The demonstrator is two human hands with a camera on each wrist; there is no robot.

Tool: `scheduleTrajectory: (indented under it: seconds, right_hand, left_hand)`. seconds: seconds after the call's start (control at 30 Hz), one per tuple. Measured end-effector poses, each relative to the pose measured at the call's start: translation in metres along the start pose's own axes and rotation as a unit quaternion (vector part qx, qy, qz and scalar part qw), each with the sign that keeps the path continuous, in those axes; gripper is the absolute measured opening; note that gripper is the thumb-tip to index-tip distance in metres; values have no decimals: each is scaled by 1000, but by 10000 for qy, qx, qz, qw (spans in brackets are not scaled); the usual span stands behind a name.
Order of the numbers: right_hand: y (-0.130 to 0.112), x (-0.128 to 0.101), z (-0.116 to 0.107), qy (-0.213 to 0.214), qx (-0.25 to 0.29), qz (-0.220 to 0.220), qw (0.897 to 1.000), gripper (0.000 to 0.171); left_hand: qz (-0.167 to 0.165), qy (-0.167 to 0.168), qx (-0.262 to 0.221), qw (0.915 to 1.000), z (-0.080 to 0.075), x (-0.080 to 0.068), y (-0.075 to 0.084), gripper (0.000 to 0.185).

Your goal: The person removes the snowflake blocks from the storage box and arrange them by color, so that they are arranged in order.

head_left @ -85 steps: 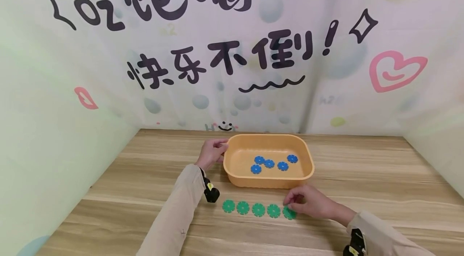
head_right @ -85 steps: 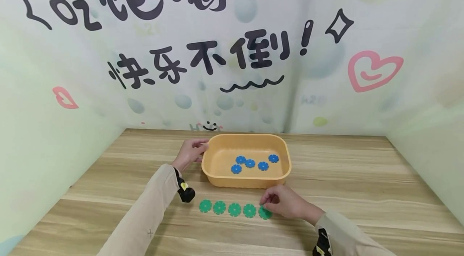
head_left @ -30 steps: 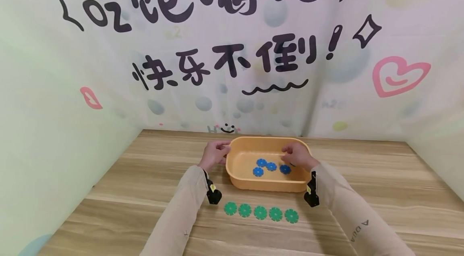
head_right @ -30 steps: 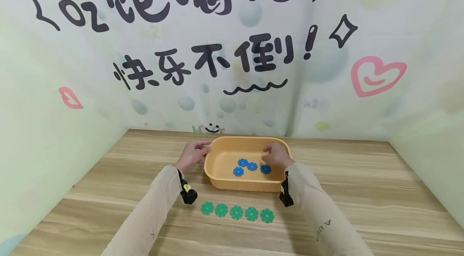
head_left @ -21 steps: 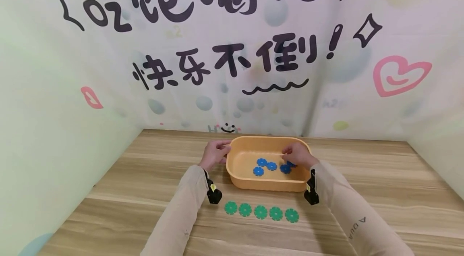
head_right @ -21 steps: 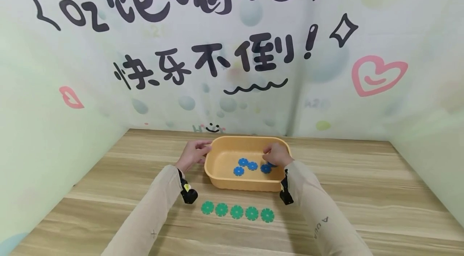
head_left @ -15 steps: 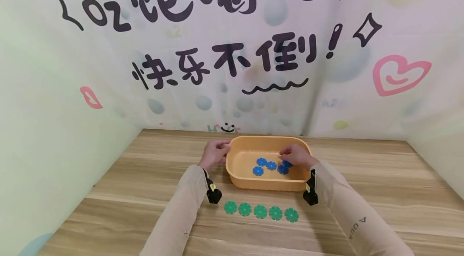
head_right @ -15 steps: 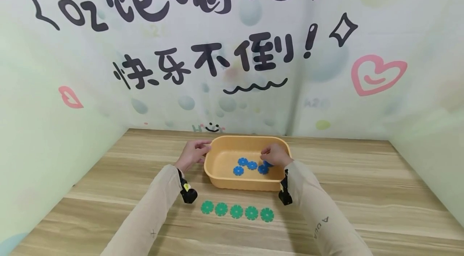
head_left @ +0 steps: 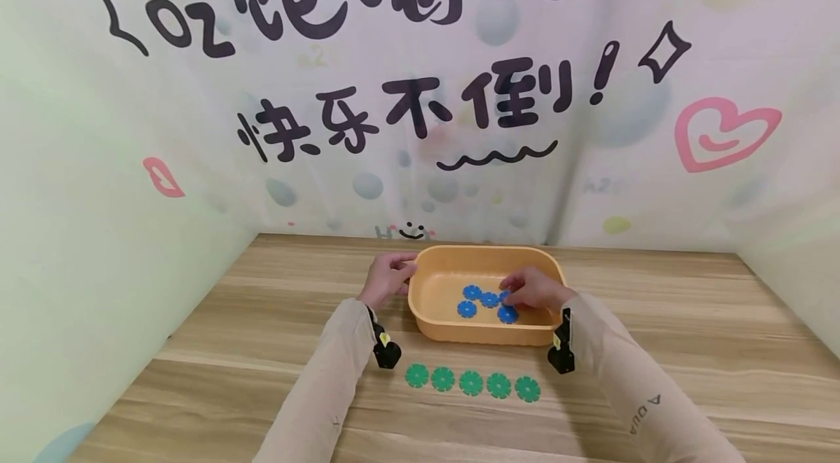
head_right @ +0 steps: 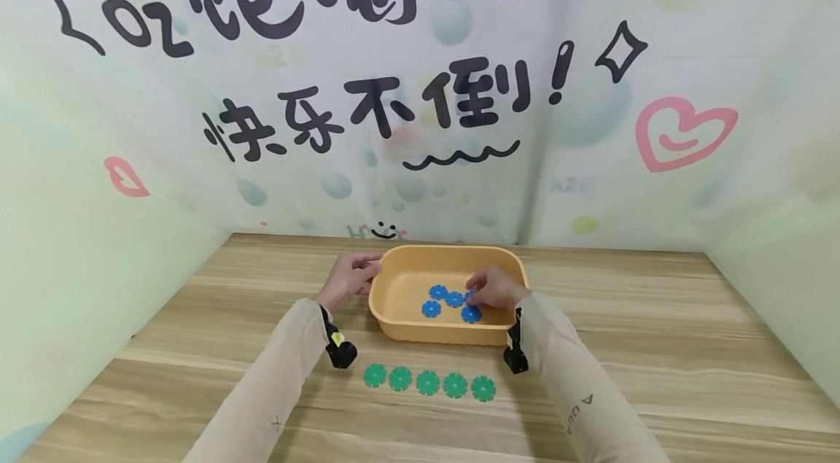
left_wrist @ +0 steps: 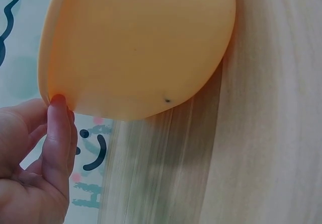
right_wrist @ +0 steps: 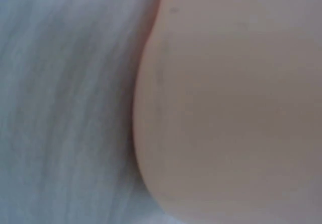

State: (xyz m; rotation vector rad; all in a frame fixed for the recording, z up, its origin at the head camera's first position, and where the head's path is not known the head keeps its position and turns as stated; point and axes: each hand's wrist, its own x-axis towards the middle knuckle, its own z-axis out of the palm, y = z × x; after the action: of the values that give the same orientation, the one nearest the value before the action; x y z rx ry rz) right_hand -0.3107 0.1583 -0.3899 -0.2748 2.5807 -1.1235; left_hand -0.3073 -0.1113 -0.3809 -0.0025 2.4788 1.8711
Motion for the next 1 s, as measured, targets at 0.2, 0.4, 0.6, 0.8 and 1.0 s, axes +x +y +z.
scheduleTrajectory:
  seconds: [0.2,0.4,0.6,0.8,1.0]
  right_hand:
    - [0,-3,0,-81,-92,-11,9999,27]
    - [-1,-3,1,-93,-254,-229,9994,24]
    - [0,-3,2,-129,-341,-328,9988,19]
    - [3,0,3,-41,-153,-415,9990,14]
    - [3,1,4,26,-30,-693,9976,12]
  left_hand:
    - [-37,-58,12,10000,0,0,0,28]
    - [-2,-19,30,10000,0,0,0,28]
    - [-53,-15,42,10000,0,0,0,27]
    - [-24,17,-57,10000,0,0,-1,27]
    - [2,32,-106,9999,0,1,-4,28]
